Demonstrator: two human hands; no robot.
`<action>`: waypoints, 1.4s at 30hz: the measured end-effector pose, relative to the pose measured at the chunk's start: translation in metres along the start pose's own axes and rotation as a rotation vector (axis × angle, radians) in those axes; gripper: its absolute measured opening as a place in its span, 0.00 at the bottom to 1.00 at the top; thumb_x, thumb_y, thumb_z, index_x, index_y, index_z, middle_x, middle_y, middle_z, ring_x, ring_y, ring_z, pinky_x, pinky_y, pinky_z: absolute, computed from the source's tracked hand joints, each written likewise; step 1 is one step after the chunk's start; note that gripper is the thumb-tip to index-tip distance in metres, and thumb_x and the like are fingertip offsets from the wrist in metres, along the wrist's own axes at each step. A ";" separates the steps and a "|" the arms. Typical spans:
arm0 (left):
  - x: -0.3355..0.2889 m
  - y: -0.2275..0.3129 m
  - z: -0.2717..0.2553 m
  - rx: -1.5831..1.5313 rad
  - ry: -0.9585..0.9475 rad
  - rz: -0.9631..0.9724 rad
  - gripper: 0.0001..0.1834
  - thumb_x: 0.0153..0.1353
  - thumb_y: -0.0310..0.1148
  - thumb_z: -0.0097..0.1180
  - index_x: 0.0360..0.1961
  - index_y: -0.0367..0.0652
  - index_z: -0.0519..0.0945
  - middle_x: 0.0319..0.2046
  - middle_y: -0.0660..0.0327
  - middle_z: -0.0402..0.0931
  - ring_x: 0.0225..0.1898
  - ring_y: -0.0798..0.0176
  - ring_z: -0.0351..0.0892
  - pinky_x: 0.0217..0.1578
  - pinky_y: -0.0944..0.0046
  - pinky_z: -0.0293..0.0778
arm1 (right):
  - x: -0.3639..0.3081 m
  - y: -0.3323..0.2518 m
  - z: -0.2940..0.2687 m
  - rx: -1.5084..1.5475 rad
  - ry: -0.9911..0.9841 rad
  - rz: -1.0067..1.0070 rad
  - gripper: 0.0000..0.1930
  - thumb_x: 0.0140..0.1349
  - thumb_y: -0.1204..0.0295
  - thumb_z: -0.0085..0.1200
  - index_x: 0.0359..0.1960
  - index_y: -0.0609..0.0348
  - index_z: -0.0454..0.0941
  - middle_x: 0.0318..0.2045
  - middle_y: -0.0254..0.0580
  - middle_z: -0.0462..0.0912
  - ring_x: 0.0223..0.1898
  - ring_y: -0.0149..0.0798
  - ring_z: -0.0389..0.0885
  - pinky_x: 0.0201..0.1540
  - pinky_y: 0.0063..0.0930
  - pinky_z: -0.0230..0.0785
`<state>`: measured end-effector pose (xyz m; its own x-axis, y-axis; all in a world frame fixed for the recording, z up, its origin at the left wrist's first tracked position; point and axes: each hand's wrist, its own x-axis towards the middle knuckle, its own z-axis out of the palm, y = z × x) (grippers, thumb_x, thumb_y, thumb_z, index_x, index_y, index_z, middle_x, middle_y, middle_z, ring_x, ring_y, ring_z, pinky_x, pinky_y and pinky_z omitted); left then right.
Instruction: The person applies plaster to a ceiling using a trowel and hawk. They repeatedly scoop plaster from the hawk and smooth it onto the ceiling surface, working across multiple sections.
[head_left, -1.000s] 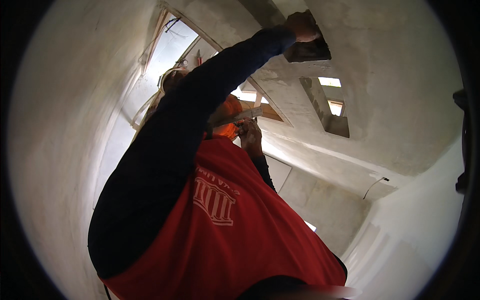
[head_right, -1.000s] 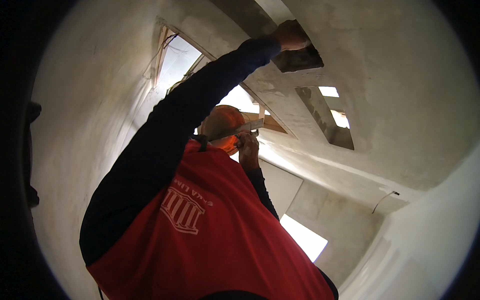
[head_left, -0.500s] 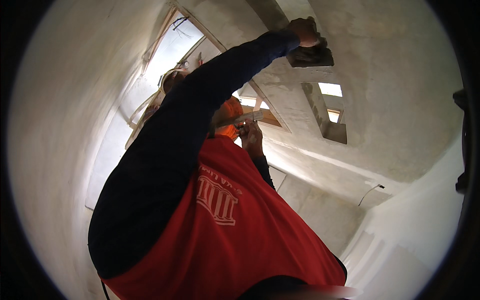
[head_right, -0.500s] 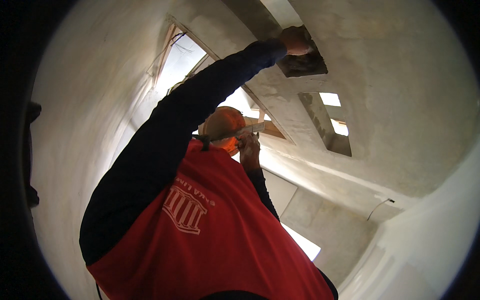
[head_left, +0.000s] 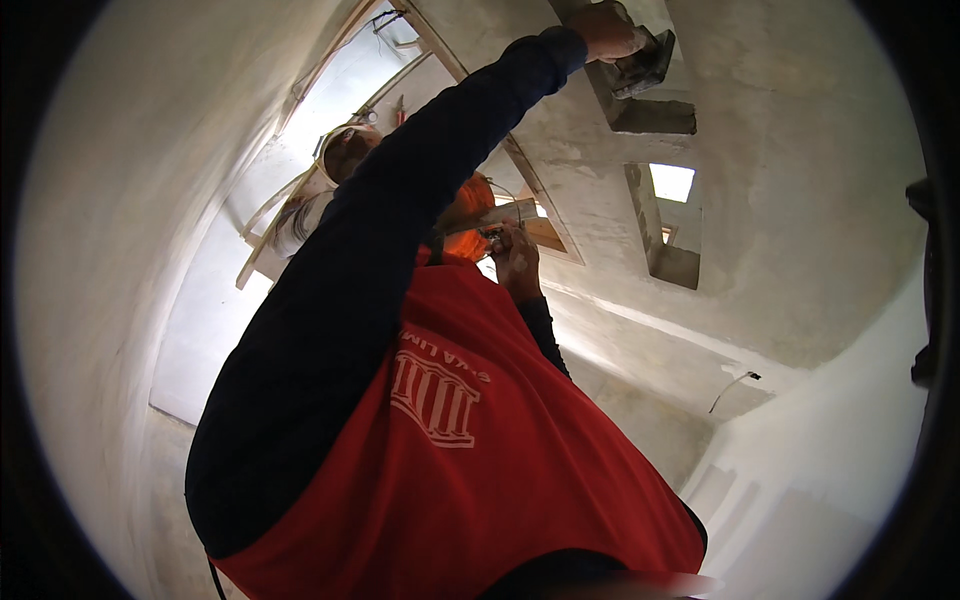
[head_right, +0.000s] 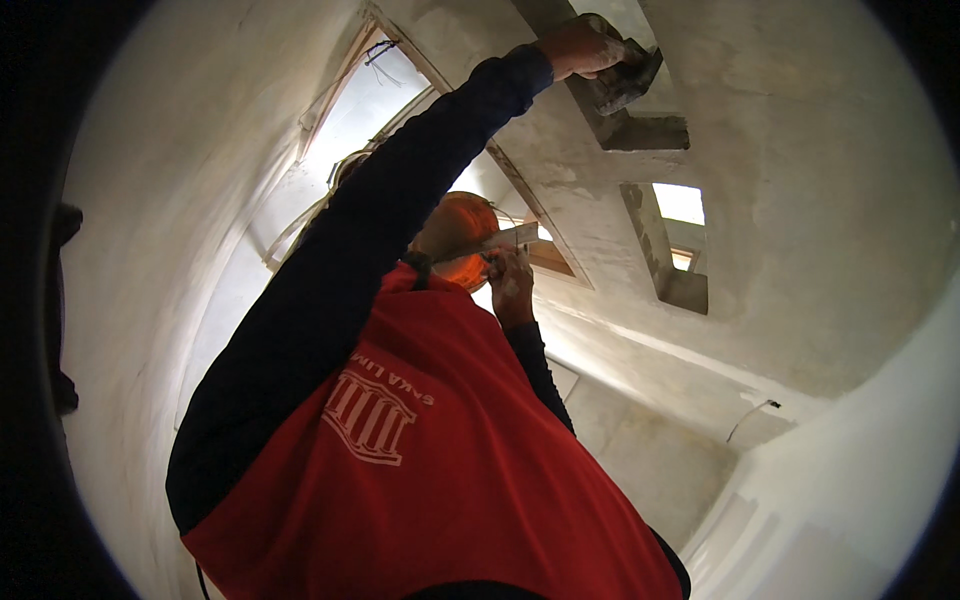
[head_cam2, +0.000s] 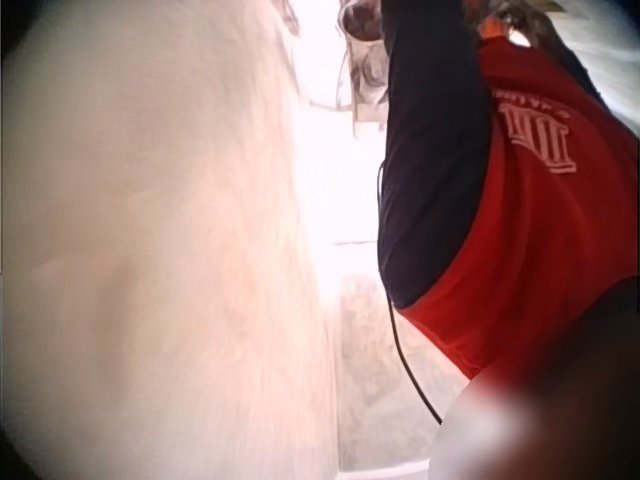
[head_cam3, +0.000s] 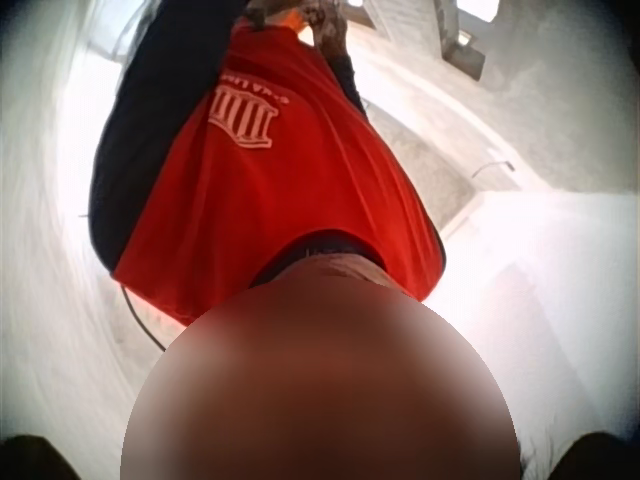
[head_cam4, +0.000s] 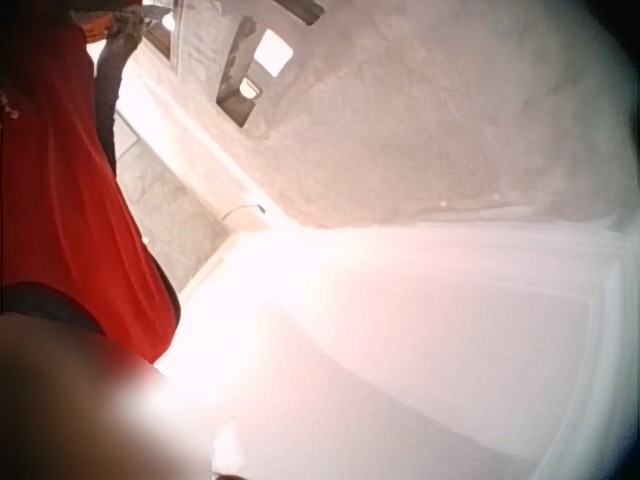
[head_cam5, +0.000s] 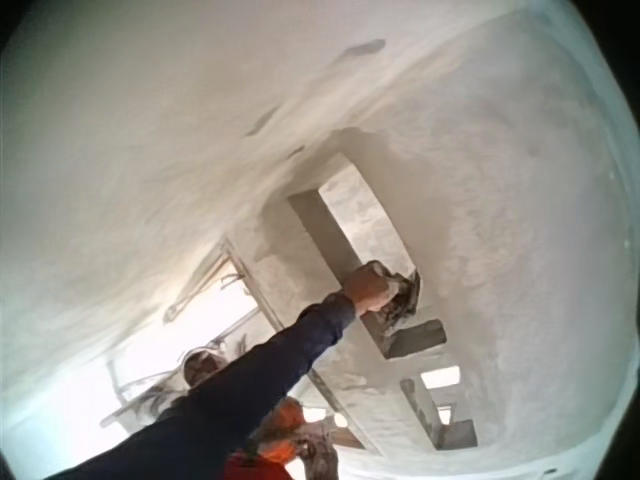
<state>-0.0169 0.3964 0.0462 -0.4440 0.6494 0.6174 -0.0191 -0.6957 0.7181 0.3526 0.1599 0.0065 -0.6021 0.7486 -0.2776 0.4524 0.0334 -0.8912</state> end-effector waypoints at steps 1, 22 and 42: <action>-0.004 0.012 0.003 -0.057 -0.002 -0.027 0.15 0.67 0.36 0.60 0.53 0.49 0.84 0.49 0.57 0.81 0.46 0.61 0.82 0.38 0.63 0.84 | 0.001 0.001 0.001 0.051 0.012 0.039 0.17 0.73 0.64 0.49 0.57 0.61 0.70 0.28 0.27 0.63 0.32 0.29 0.66 0.41 0.31 0.70; -0.250 0.161 0.020 0.814 -0.747 -0.642 0.19 0.57 0.49 0.58 0.40 0.49 0.87 0.33 0.49 0.85 0.38 0.48 0.86 0.44 0.50 0.81 | 0.000 0.005 0.010 -0.153 0.026 -0.180 0.06 0.71 0.77 0.46 0.47 0.64 0.72 0.33 0.37 0.77 0.33 0.30 0.75 0.35 0.26 0.74; -0.363 0.066 0.063 0.943 -0.949 -0.603 0.21 0.52 0.42 0.63 0.42 0.38 0.84 0.42 0.44 0.83 0.44 0.47 0.84 0.45 0.51 0.79 | -0.028 -0.007 0.025 -0.330 0.069 -0.260 0.13 0.63 0.83 0.46 0.50 0.67 0.74 0.26 0.43 0.73 0.24 0.36 0.75 0.28 0.31 0.75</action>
<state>0.1994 0.1344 -0.1101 0.1685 0.9759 -0.1383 0.7612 -0.0397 0.6473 0.3502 0.1222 0.0120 -0.6838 0.7293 -0.0241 0.4845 0.4291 -0.7623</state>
